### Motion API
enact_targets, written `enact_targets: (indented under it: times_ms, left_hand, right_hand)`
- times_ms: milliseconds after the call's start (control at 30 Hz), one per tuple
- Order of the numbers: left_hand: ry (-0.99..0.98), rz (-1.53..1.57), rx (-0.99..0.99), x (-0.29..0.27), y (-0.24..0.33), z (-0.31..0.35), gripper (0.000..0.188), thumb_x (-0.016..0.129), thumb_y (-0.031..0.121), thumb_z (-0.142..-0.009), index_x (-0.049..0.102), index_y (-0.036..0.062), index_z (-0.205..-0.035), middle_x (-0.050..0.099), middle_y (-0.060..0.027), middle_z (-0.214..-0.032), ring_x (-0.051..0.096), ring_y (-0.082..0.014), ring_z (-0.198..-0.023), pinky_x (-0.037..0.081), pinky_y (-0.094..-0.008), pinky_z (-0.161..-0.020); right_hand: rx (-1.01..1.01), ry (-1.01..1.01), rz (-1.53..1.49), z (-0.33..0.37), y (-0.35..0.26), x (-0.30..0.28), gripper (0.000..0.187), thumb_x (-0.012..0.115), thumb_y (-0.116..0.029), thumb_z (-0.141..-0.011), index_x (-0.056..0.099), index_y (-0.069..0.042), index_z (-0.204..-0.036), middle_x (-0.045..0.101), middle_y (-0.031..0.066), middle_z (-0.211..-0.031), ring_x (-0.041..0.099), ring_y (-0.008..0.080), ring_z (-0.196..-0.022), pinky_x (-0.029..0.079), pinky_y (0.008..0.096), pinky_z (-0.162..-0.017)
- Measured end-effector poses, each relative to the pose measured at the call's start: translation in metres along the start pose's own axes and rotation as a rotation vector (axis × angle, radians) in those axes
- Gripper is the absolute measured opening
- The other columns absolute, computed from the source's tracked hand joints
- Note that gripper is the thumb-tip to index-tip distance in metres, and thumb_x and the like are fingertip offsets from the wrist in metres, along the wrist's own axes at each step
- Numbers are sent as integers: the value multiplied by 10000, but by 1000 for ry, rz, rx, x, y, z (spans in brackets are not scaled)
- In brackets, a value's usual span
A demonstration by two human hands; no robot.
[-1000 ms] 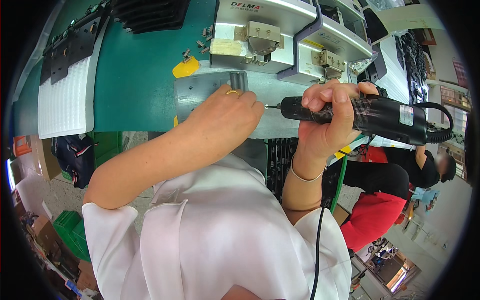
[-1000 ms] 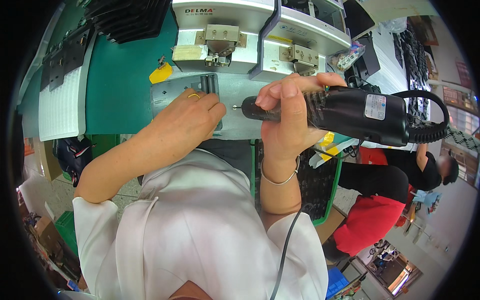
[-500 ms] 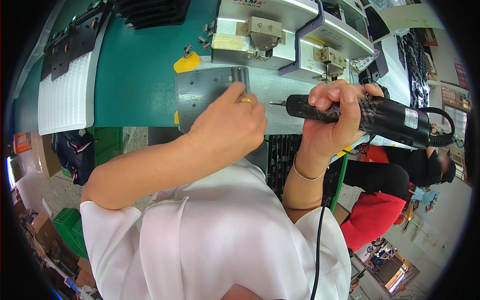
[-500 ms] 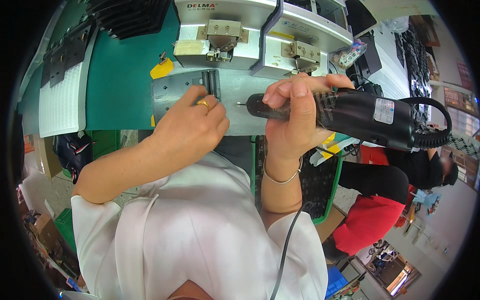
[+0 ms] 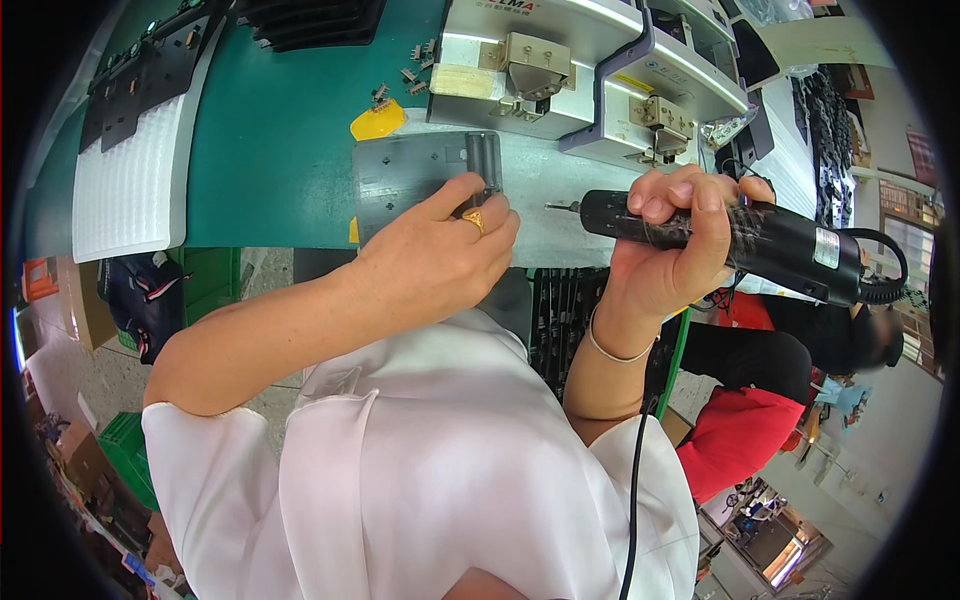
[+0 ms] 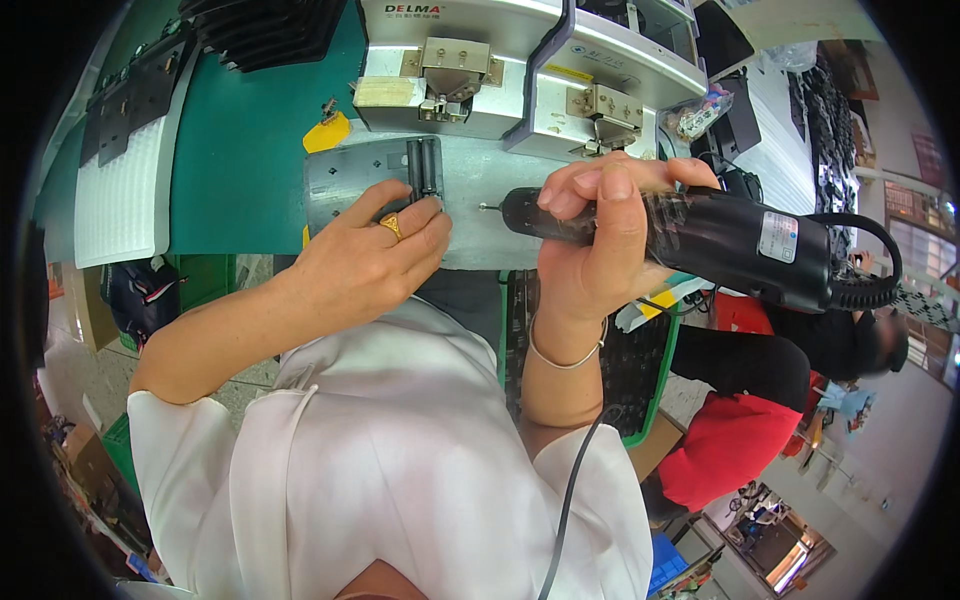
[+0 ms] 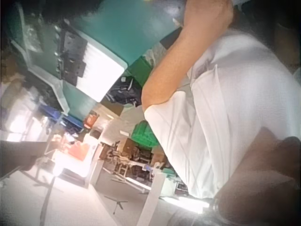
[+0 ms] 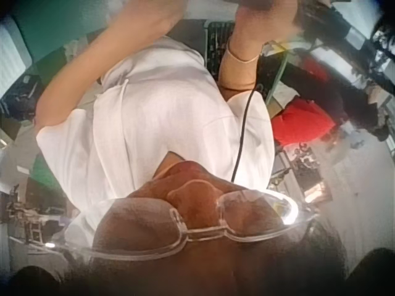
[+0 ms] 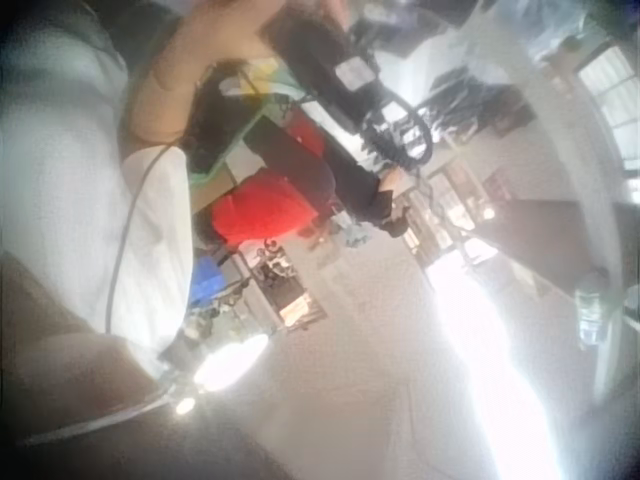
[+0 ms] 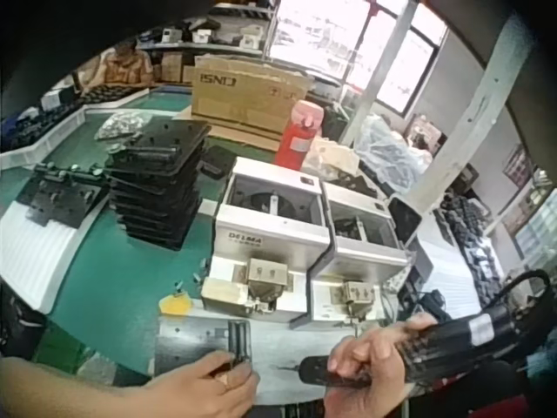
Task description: The person assembles plastic housings by fitting small components onto each housing, fastening them with an electric screwdriver, and placing the assembled units onto a tray.
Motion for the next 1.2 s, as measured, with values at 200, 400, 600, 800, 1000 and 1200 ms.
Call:
enact_targets:
  times_ms: [200, 400, 600, 800, 1000, 1200]
  left_hand:
    - [169, 399, -321, 2, -14, 14, 292, 690, 62, -715, 645, 108, -1000, 603, -54, -1042, 572, -245, -1032, 379, -451, -956]
    - [276, 320, -399, 5, -8, 37, 335, 768, 99, -676, 661, 157, -988, 594, -18, -986, 572, -196, -940, 371, -402, -858]
    - [343, 198, -421, 14, 5, 27, 370, 783, 147, -646, 678, 161, -1001, 591, 27, -966, 562, -161, -912, 365, -410, -875]
    - [354, 197, -465, 22, 10, 30, 303, 743, 146, -667, 694, 143, -966, 600, 54, -927, 562, -137, -898, 332, -433, -918]
    - [383, 171, -530, 23, 13, 29, 271, 724, 142, -672, 703, 165, -940, 603, 71, -891, 566, -128, -891, 294, -458, -967]
    - [415, 169, -551, 25, 13, 29, 257, 715, 143, -677, 706, 171, -932, 605, 76, -862, 570, -124, -879, 280, -467, -986]
  right_hand:
    - [-33, -50, -49, 1, -2, 0, 402, 549, 5, -866, 373, -56, -1222, 588, 97, -701, 503, 167, -486, 488, 346, -478]
    - [20, -79, -81, 5, 2, 11, 398, 549, -2, -864, 373, -57, -1217, 586, 98, -710, 500, 168, -494, 487, 352, -469]
    - [53, -123, -97, 9, 9, 26, 415, 572, -2, -857, 357, -68, -1207, 576, 99, -710, 501, 175, -500, 488, 346, -470]
    - [84, -129, -38, 13, 14, 32, 414, 616, -23, -853, 356, -65, -1172, 571, 96, -686, 506, 182, -475, 493, 339, -472]
    - [76, -150, -18, 14, 18, 35, 438, 653, -10, -836, 353, -61, -1151, 565, 94, -655, 523, 185, -460, 485, 331, -444]
    - [50, -173, 23, 17, 20, 41, 439, 650, 3, -837, 338, -49, -1141, 556, 86, -637, 523, 185, -455, 479, 308, -438]
Point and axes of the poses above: each hand's wrist, its own z-axis away from the middle knuckle, its own x-axis out of the palm, y = z × x, the point moved 3 cm from there along -z, towards the middle knuckle
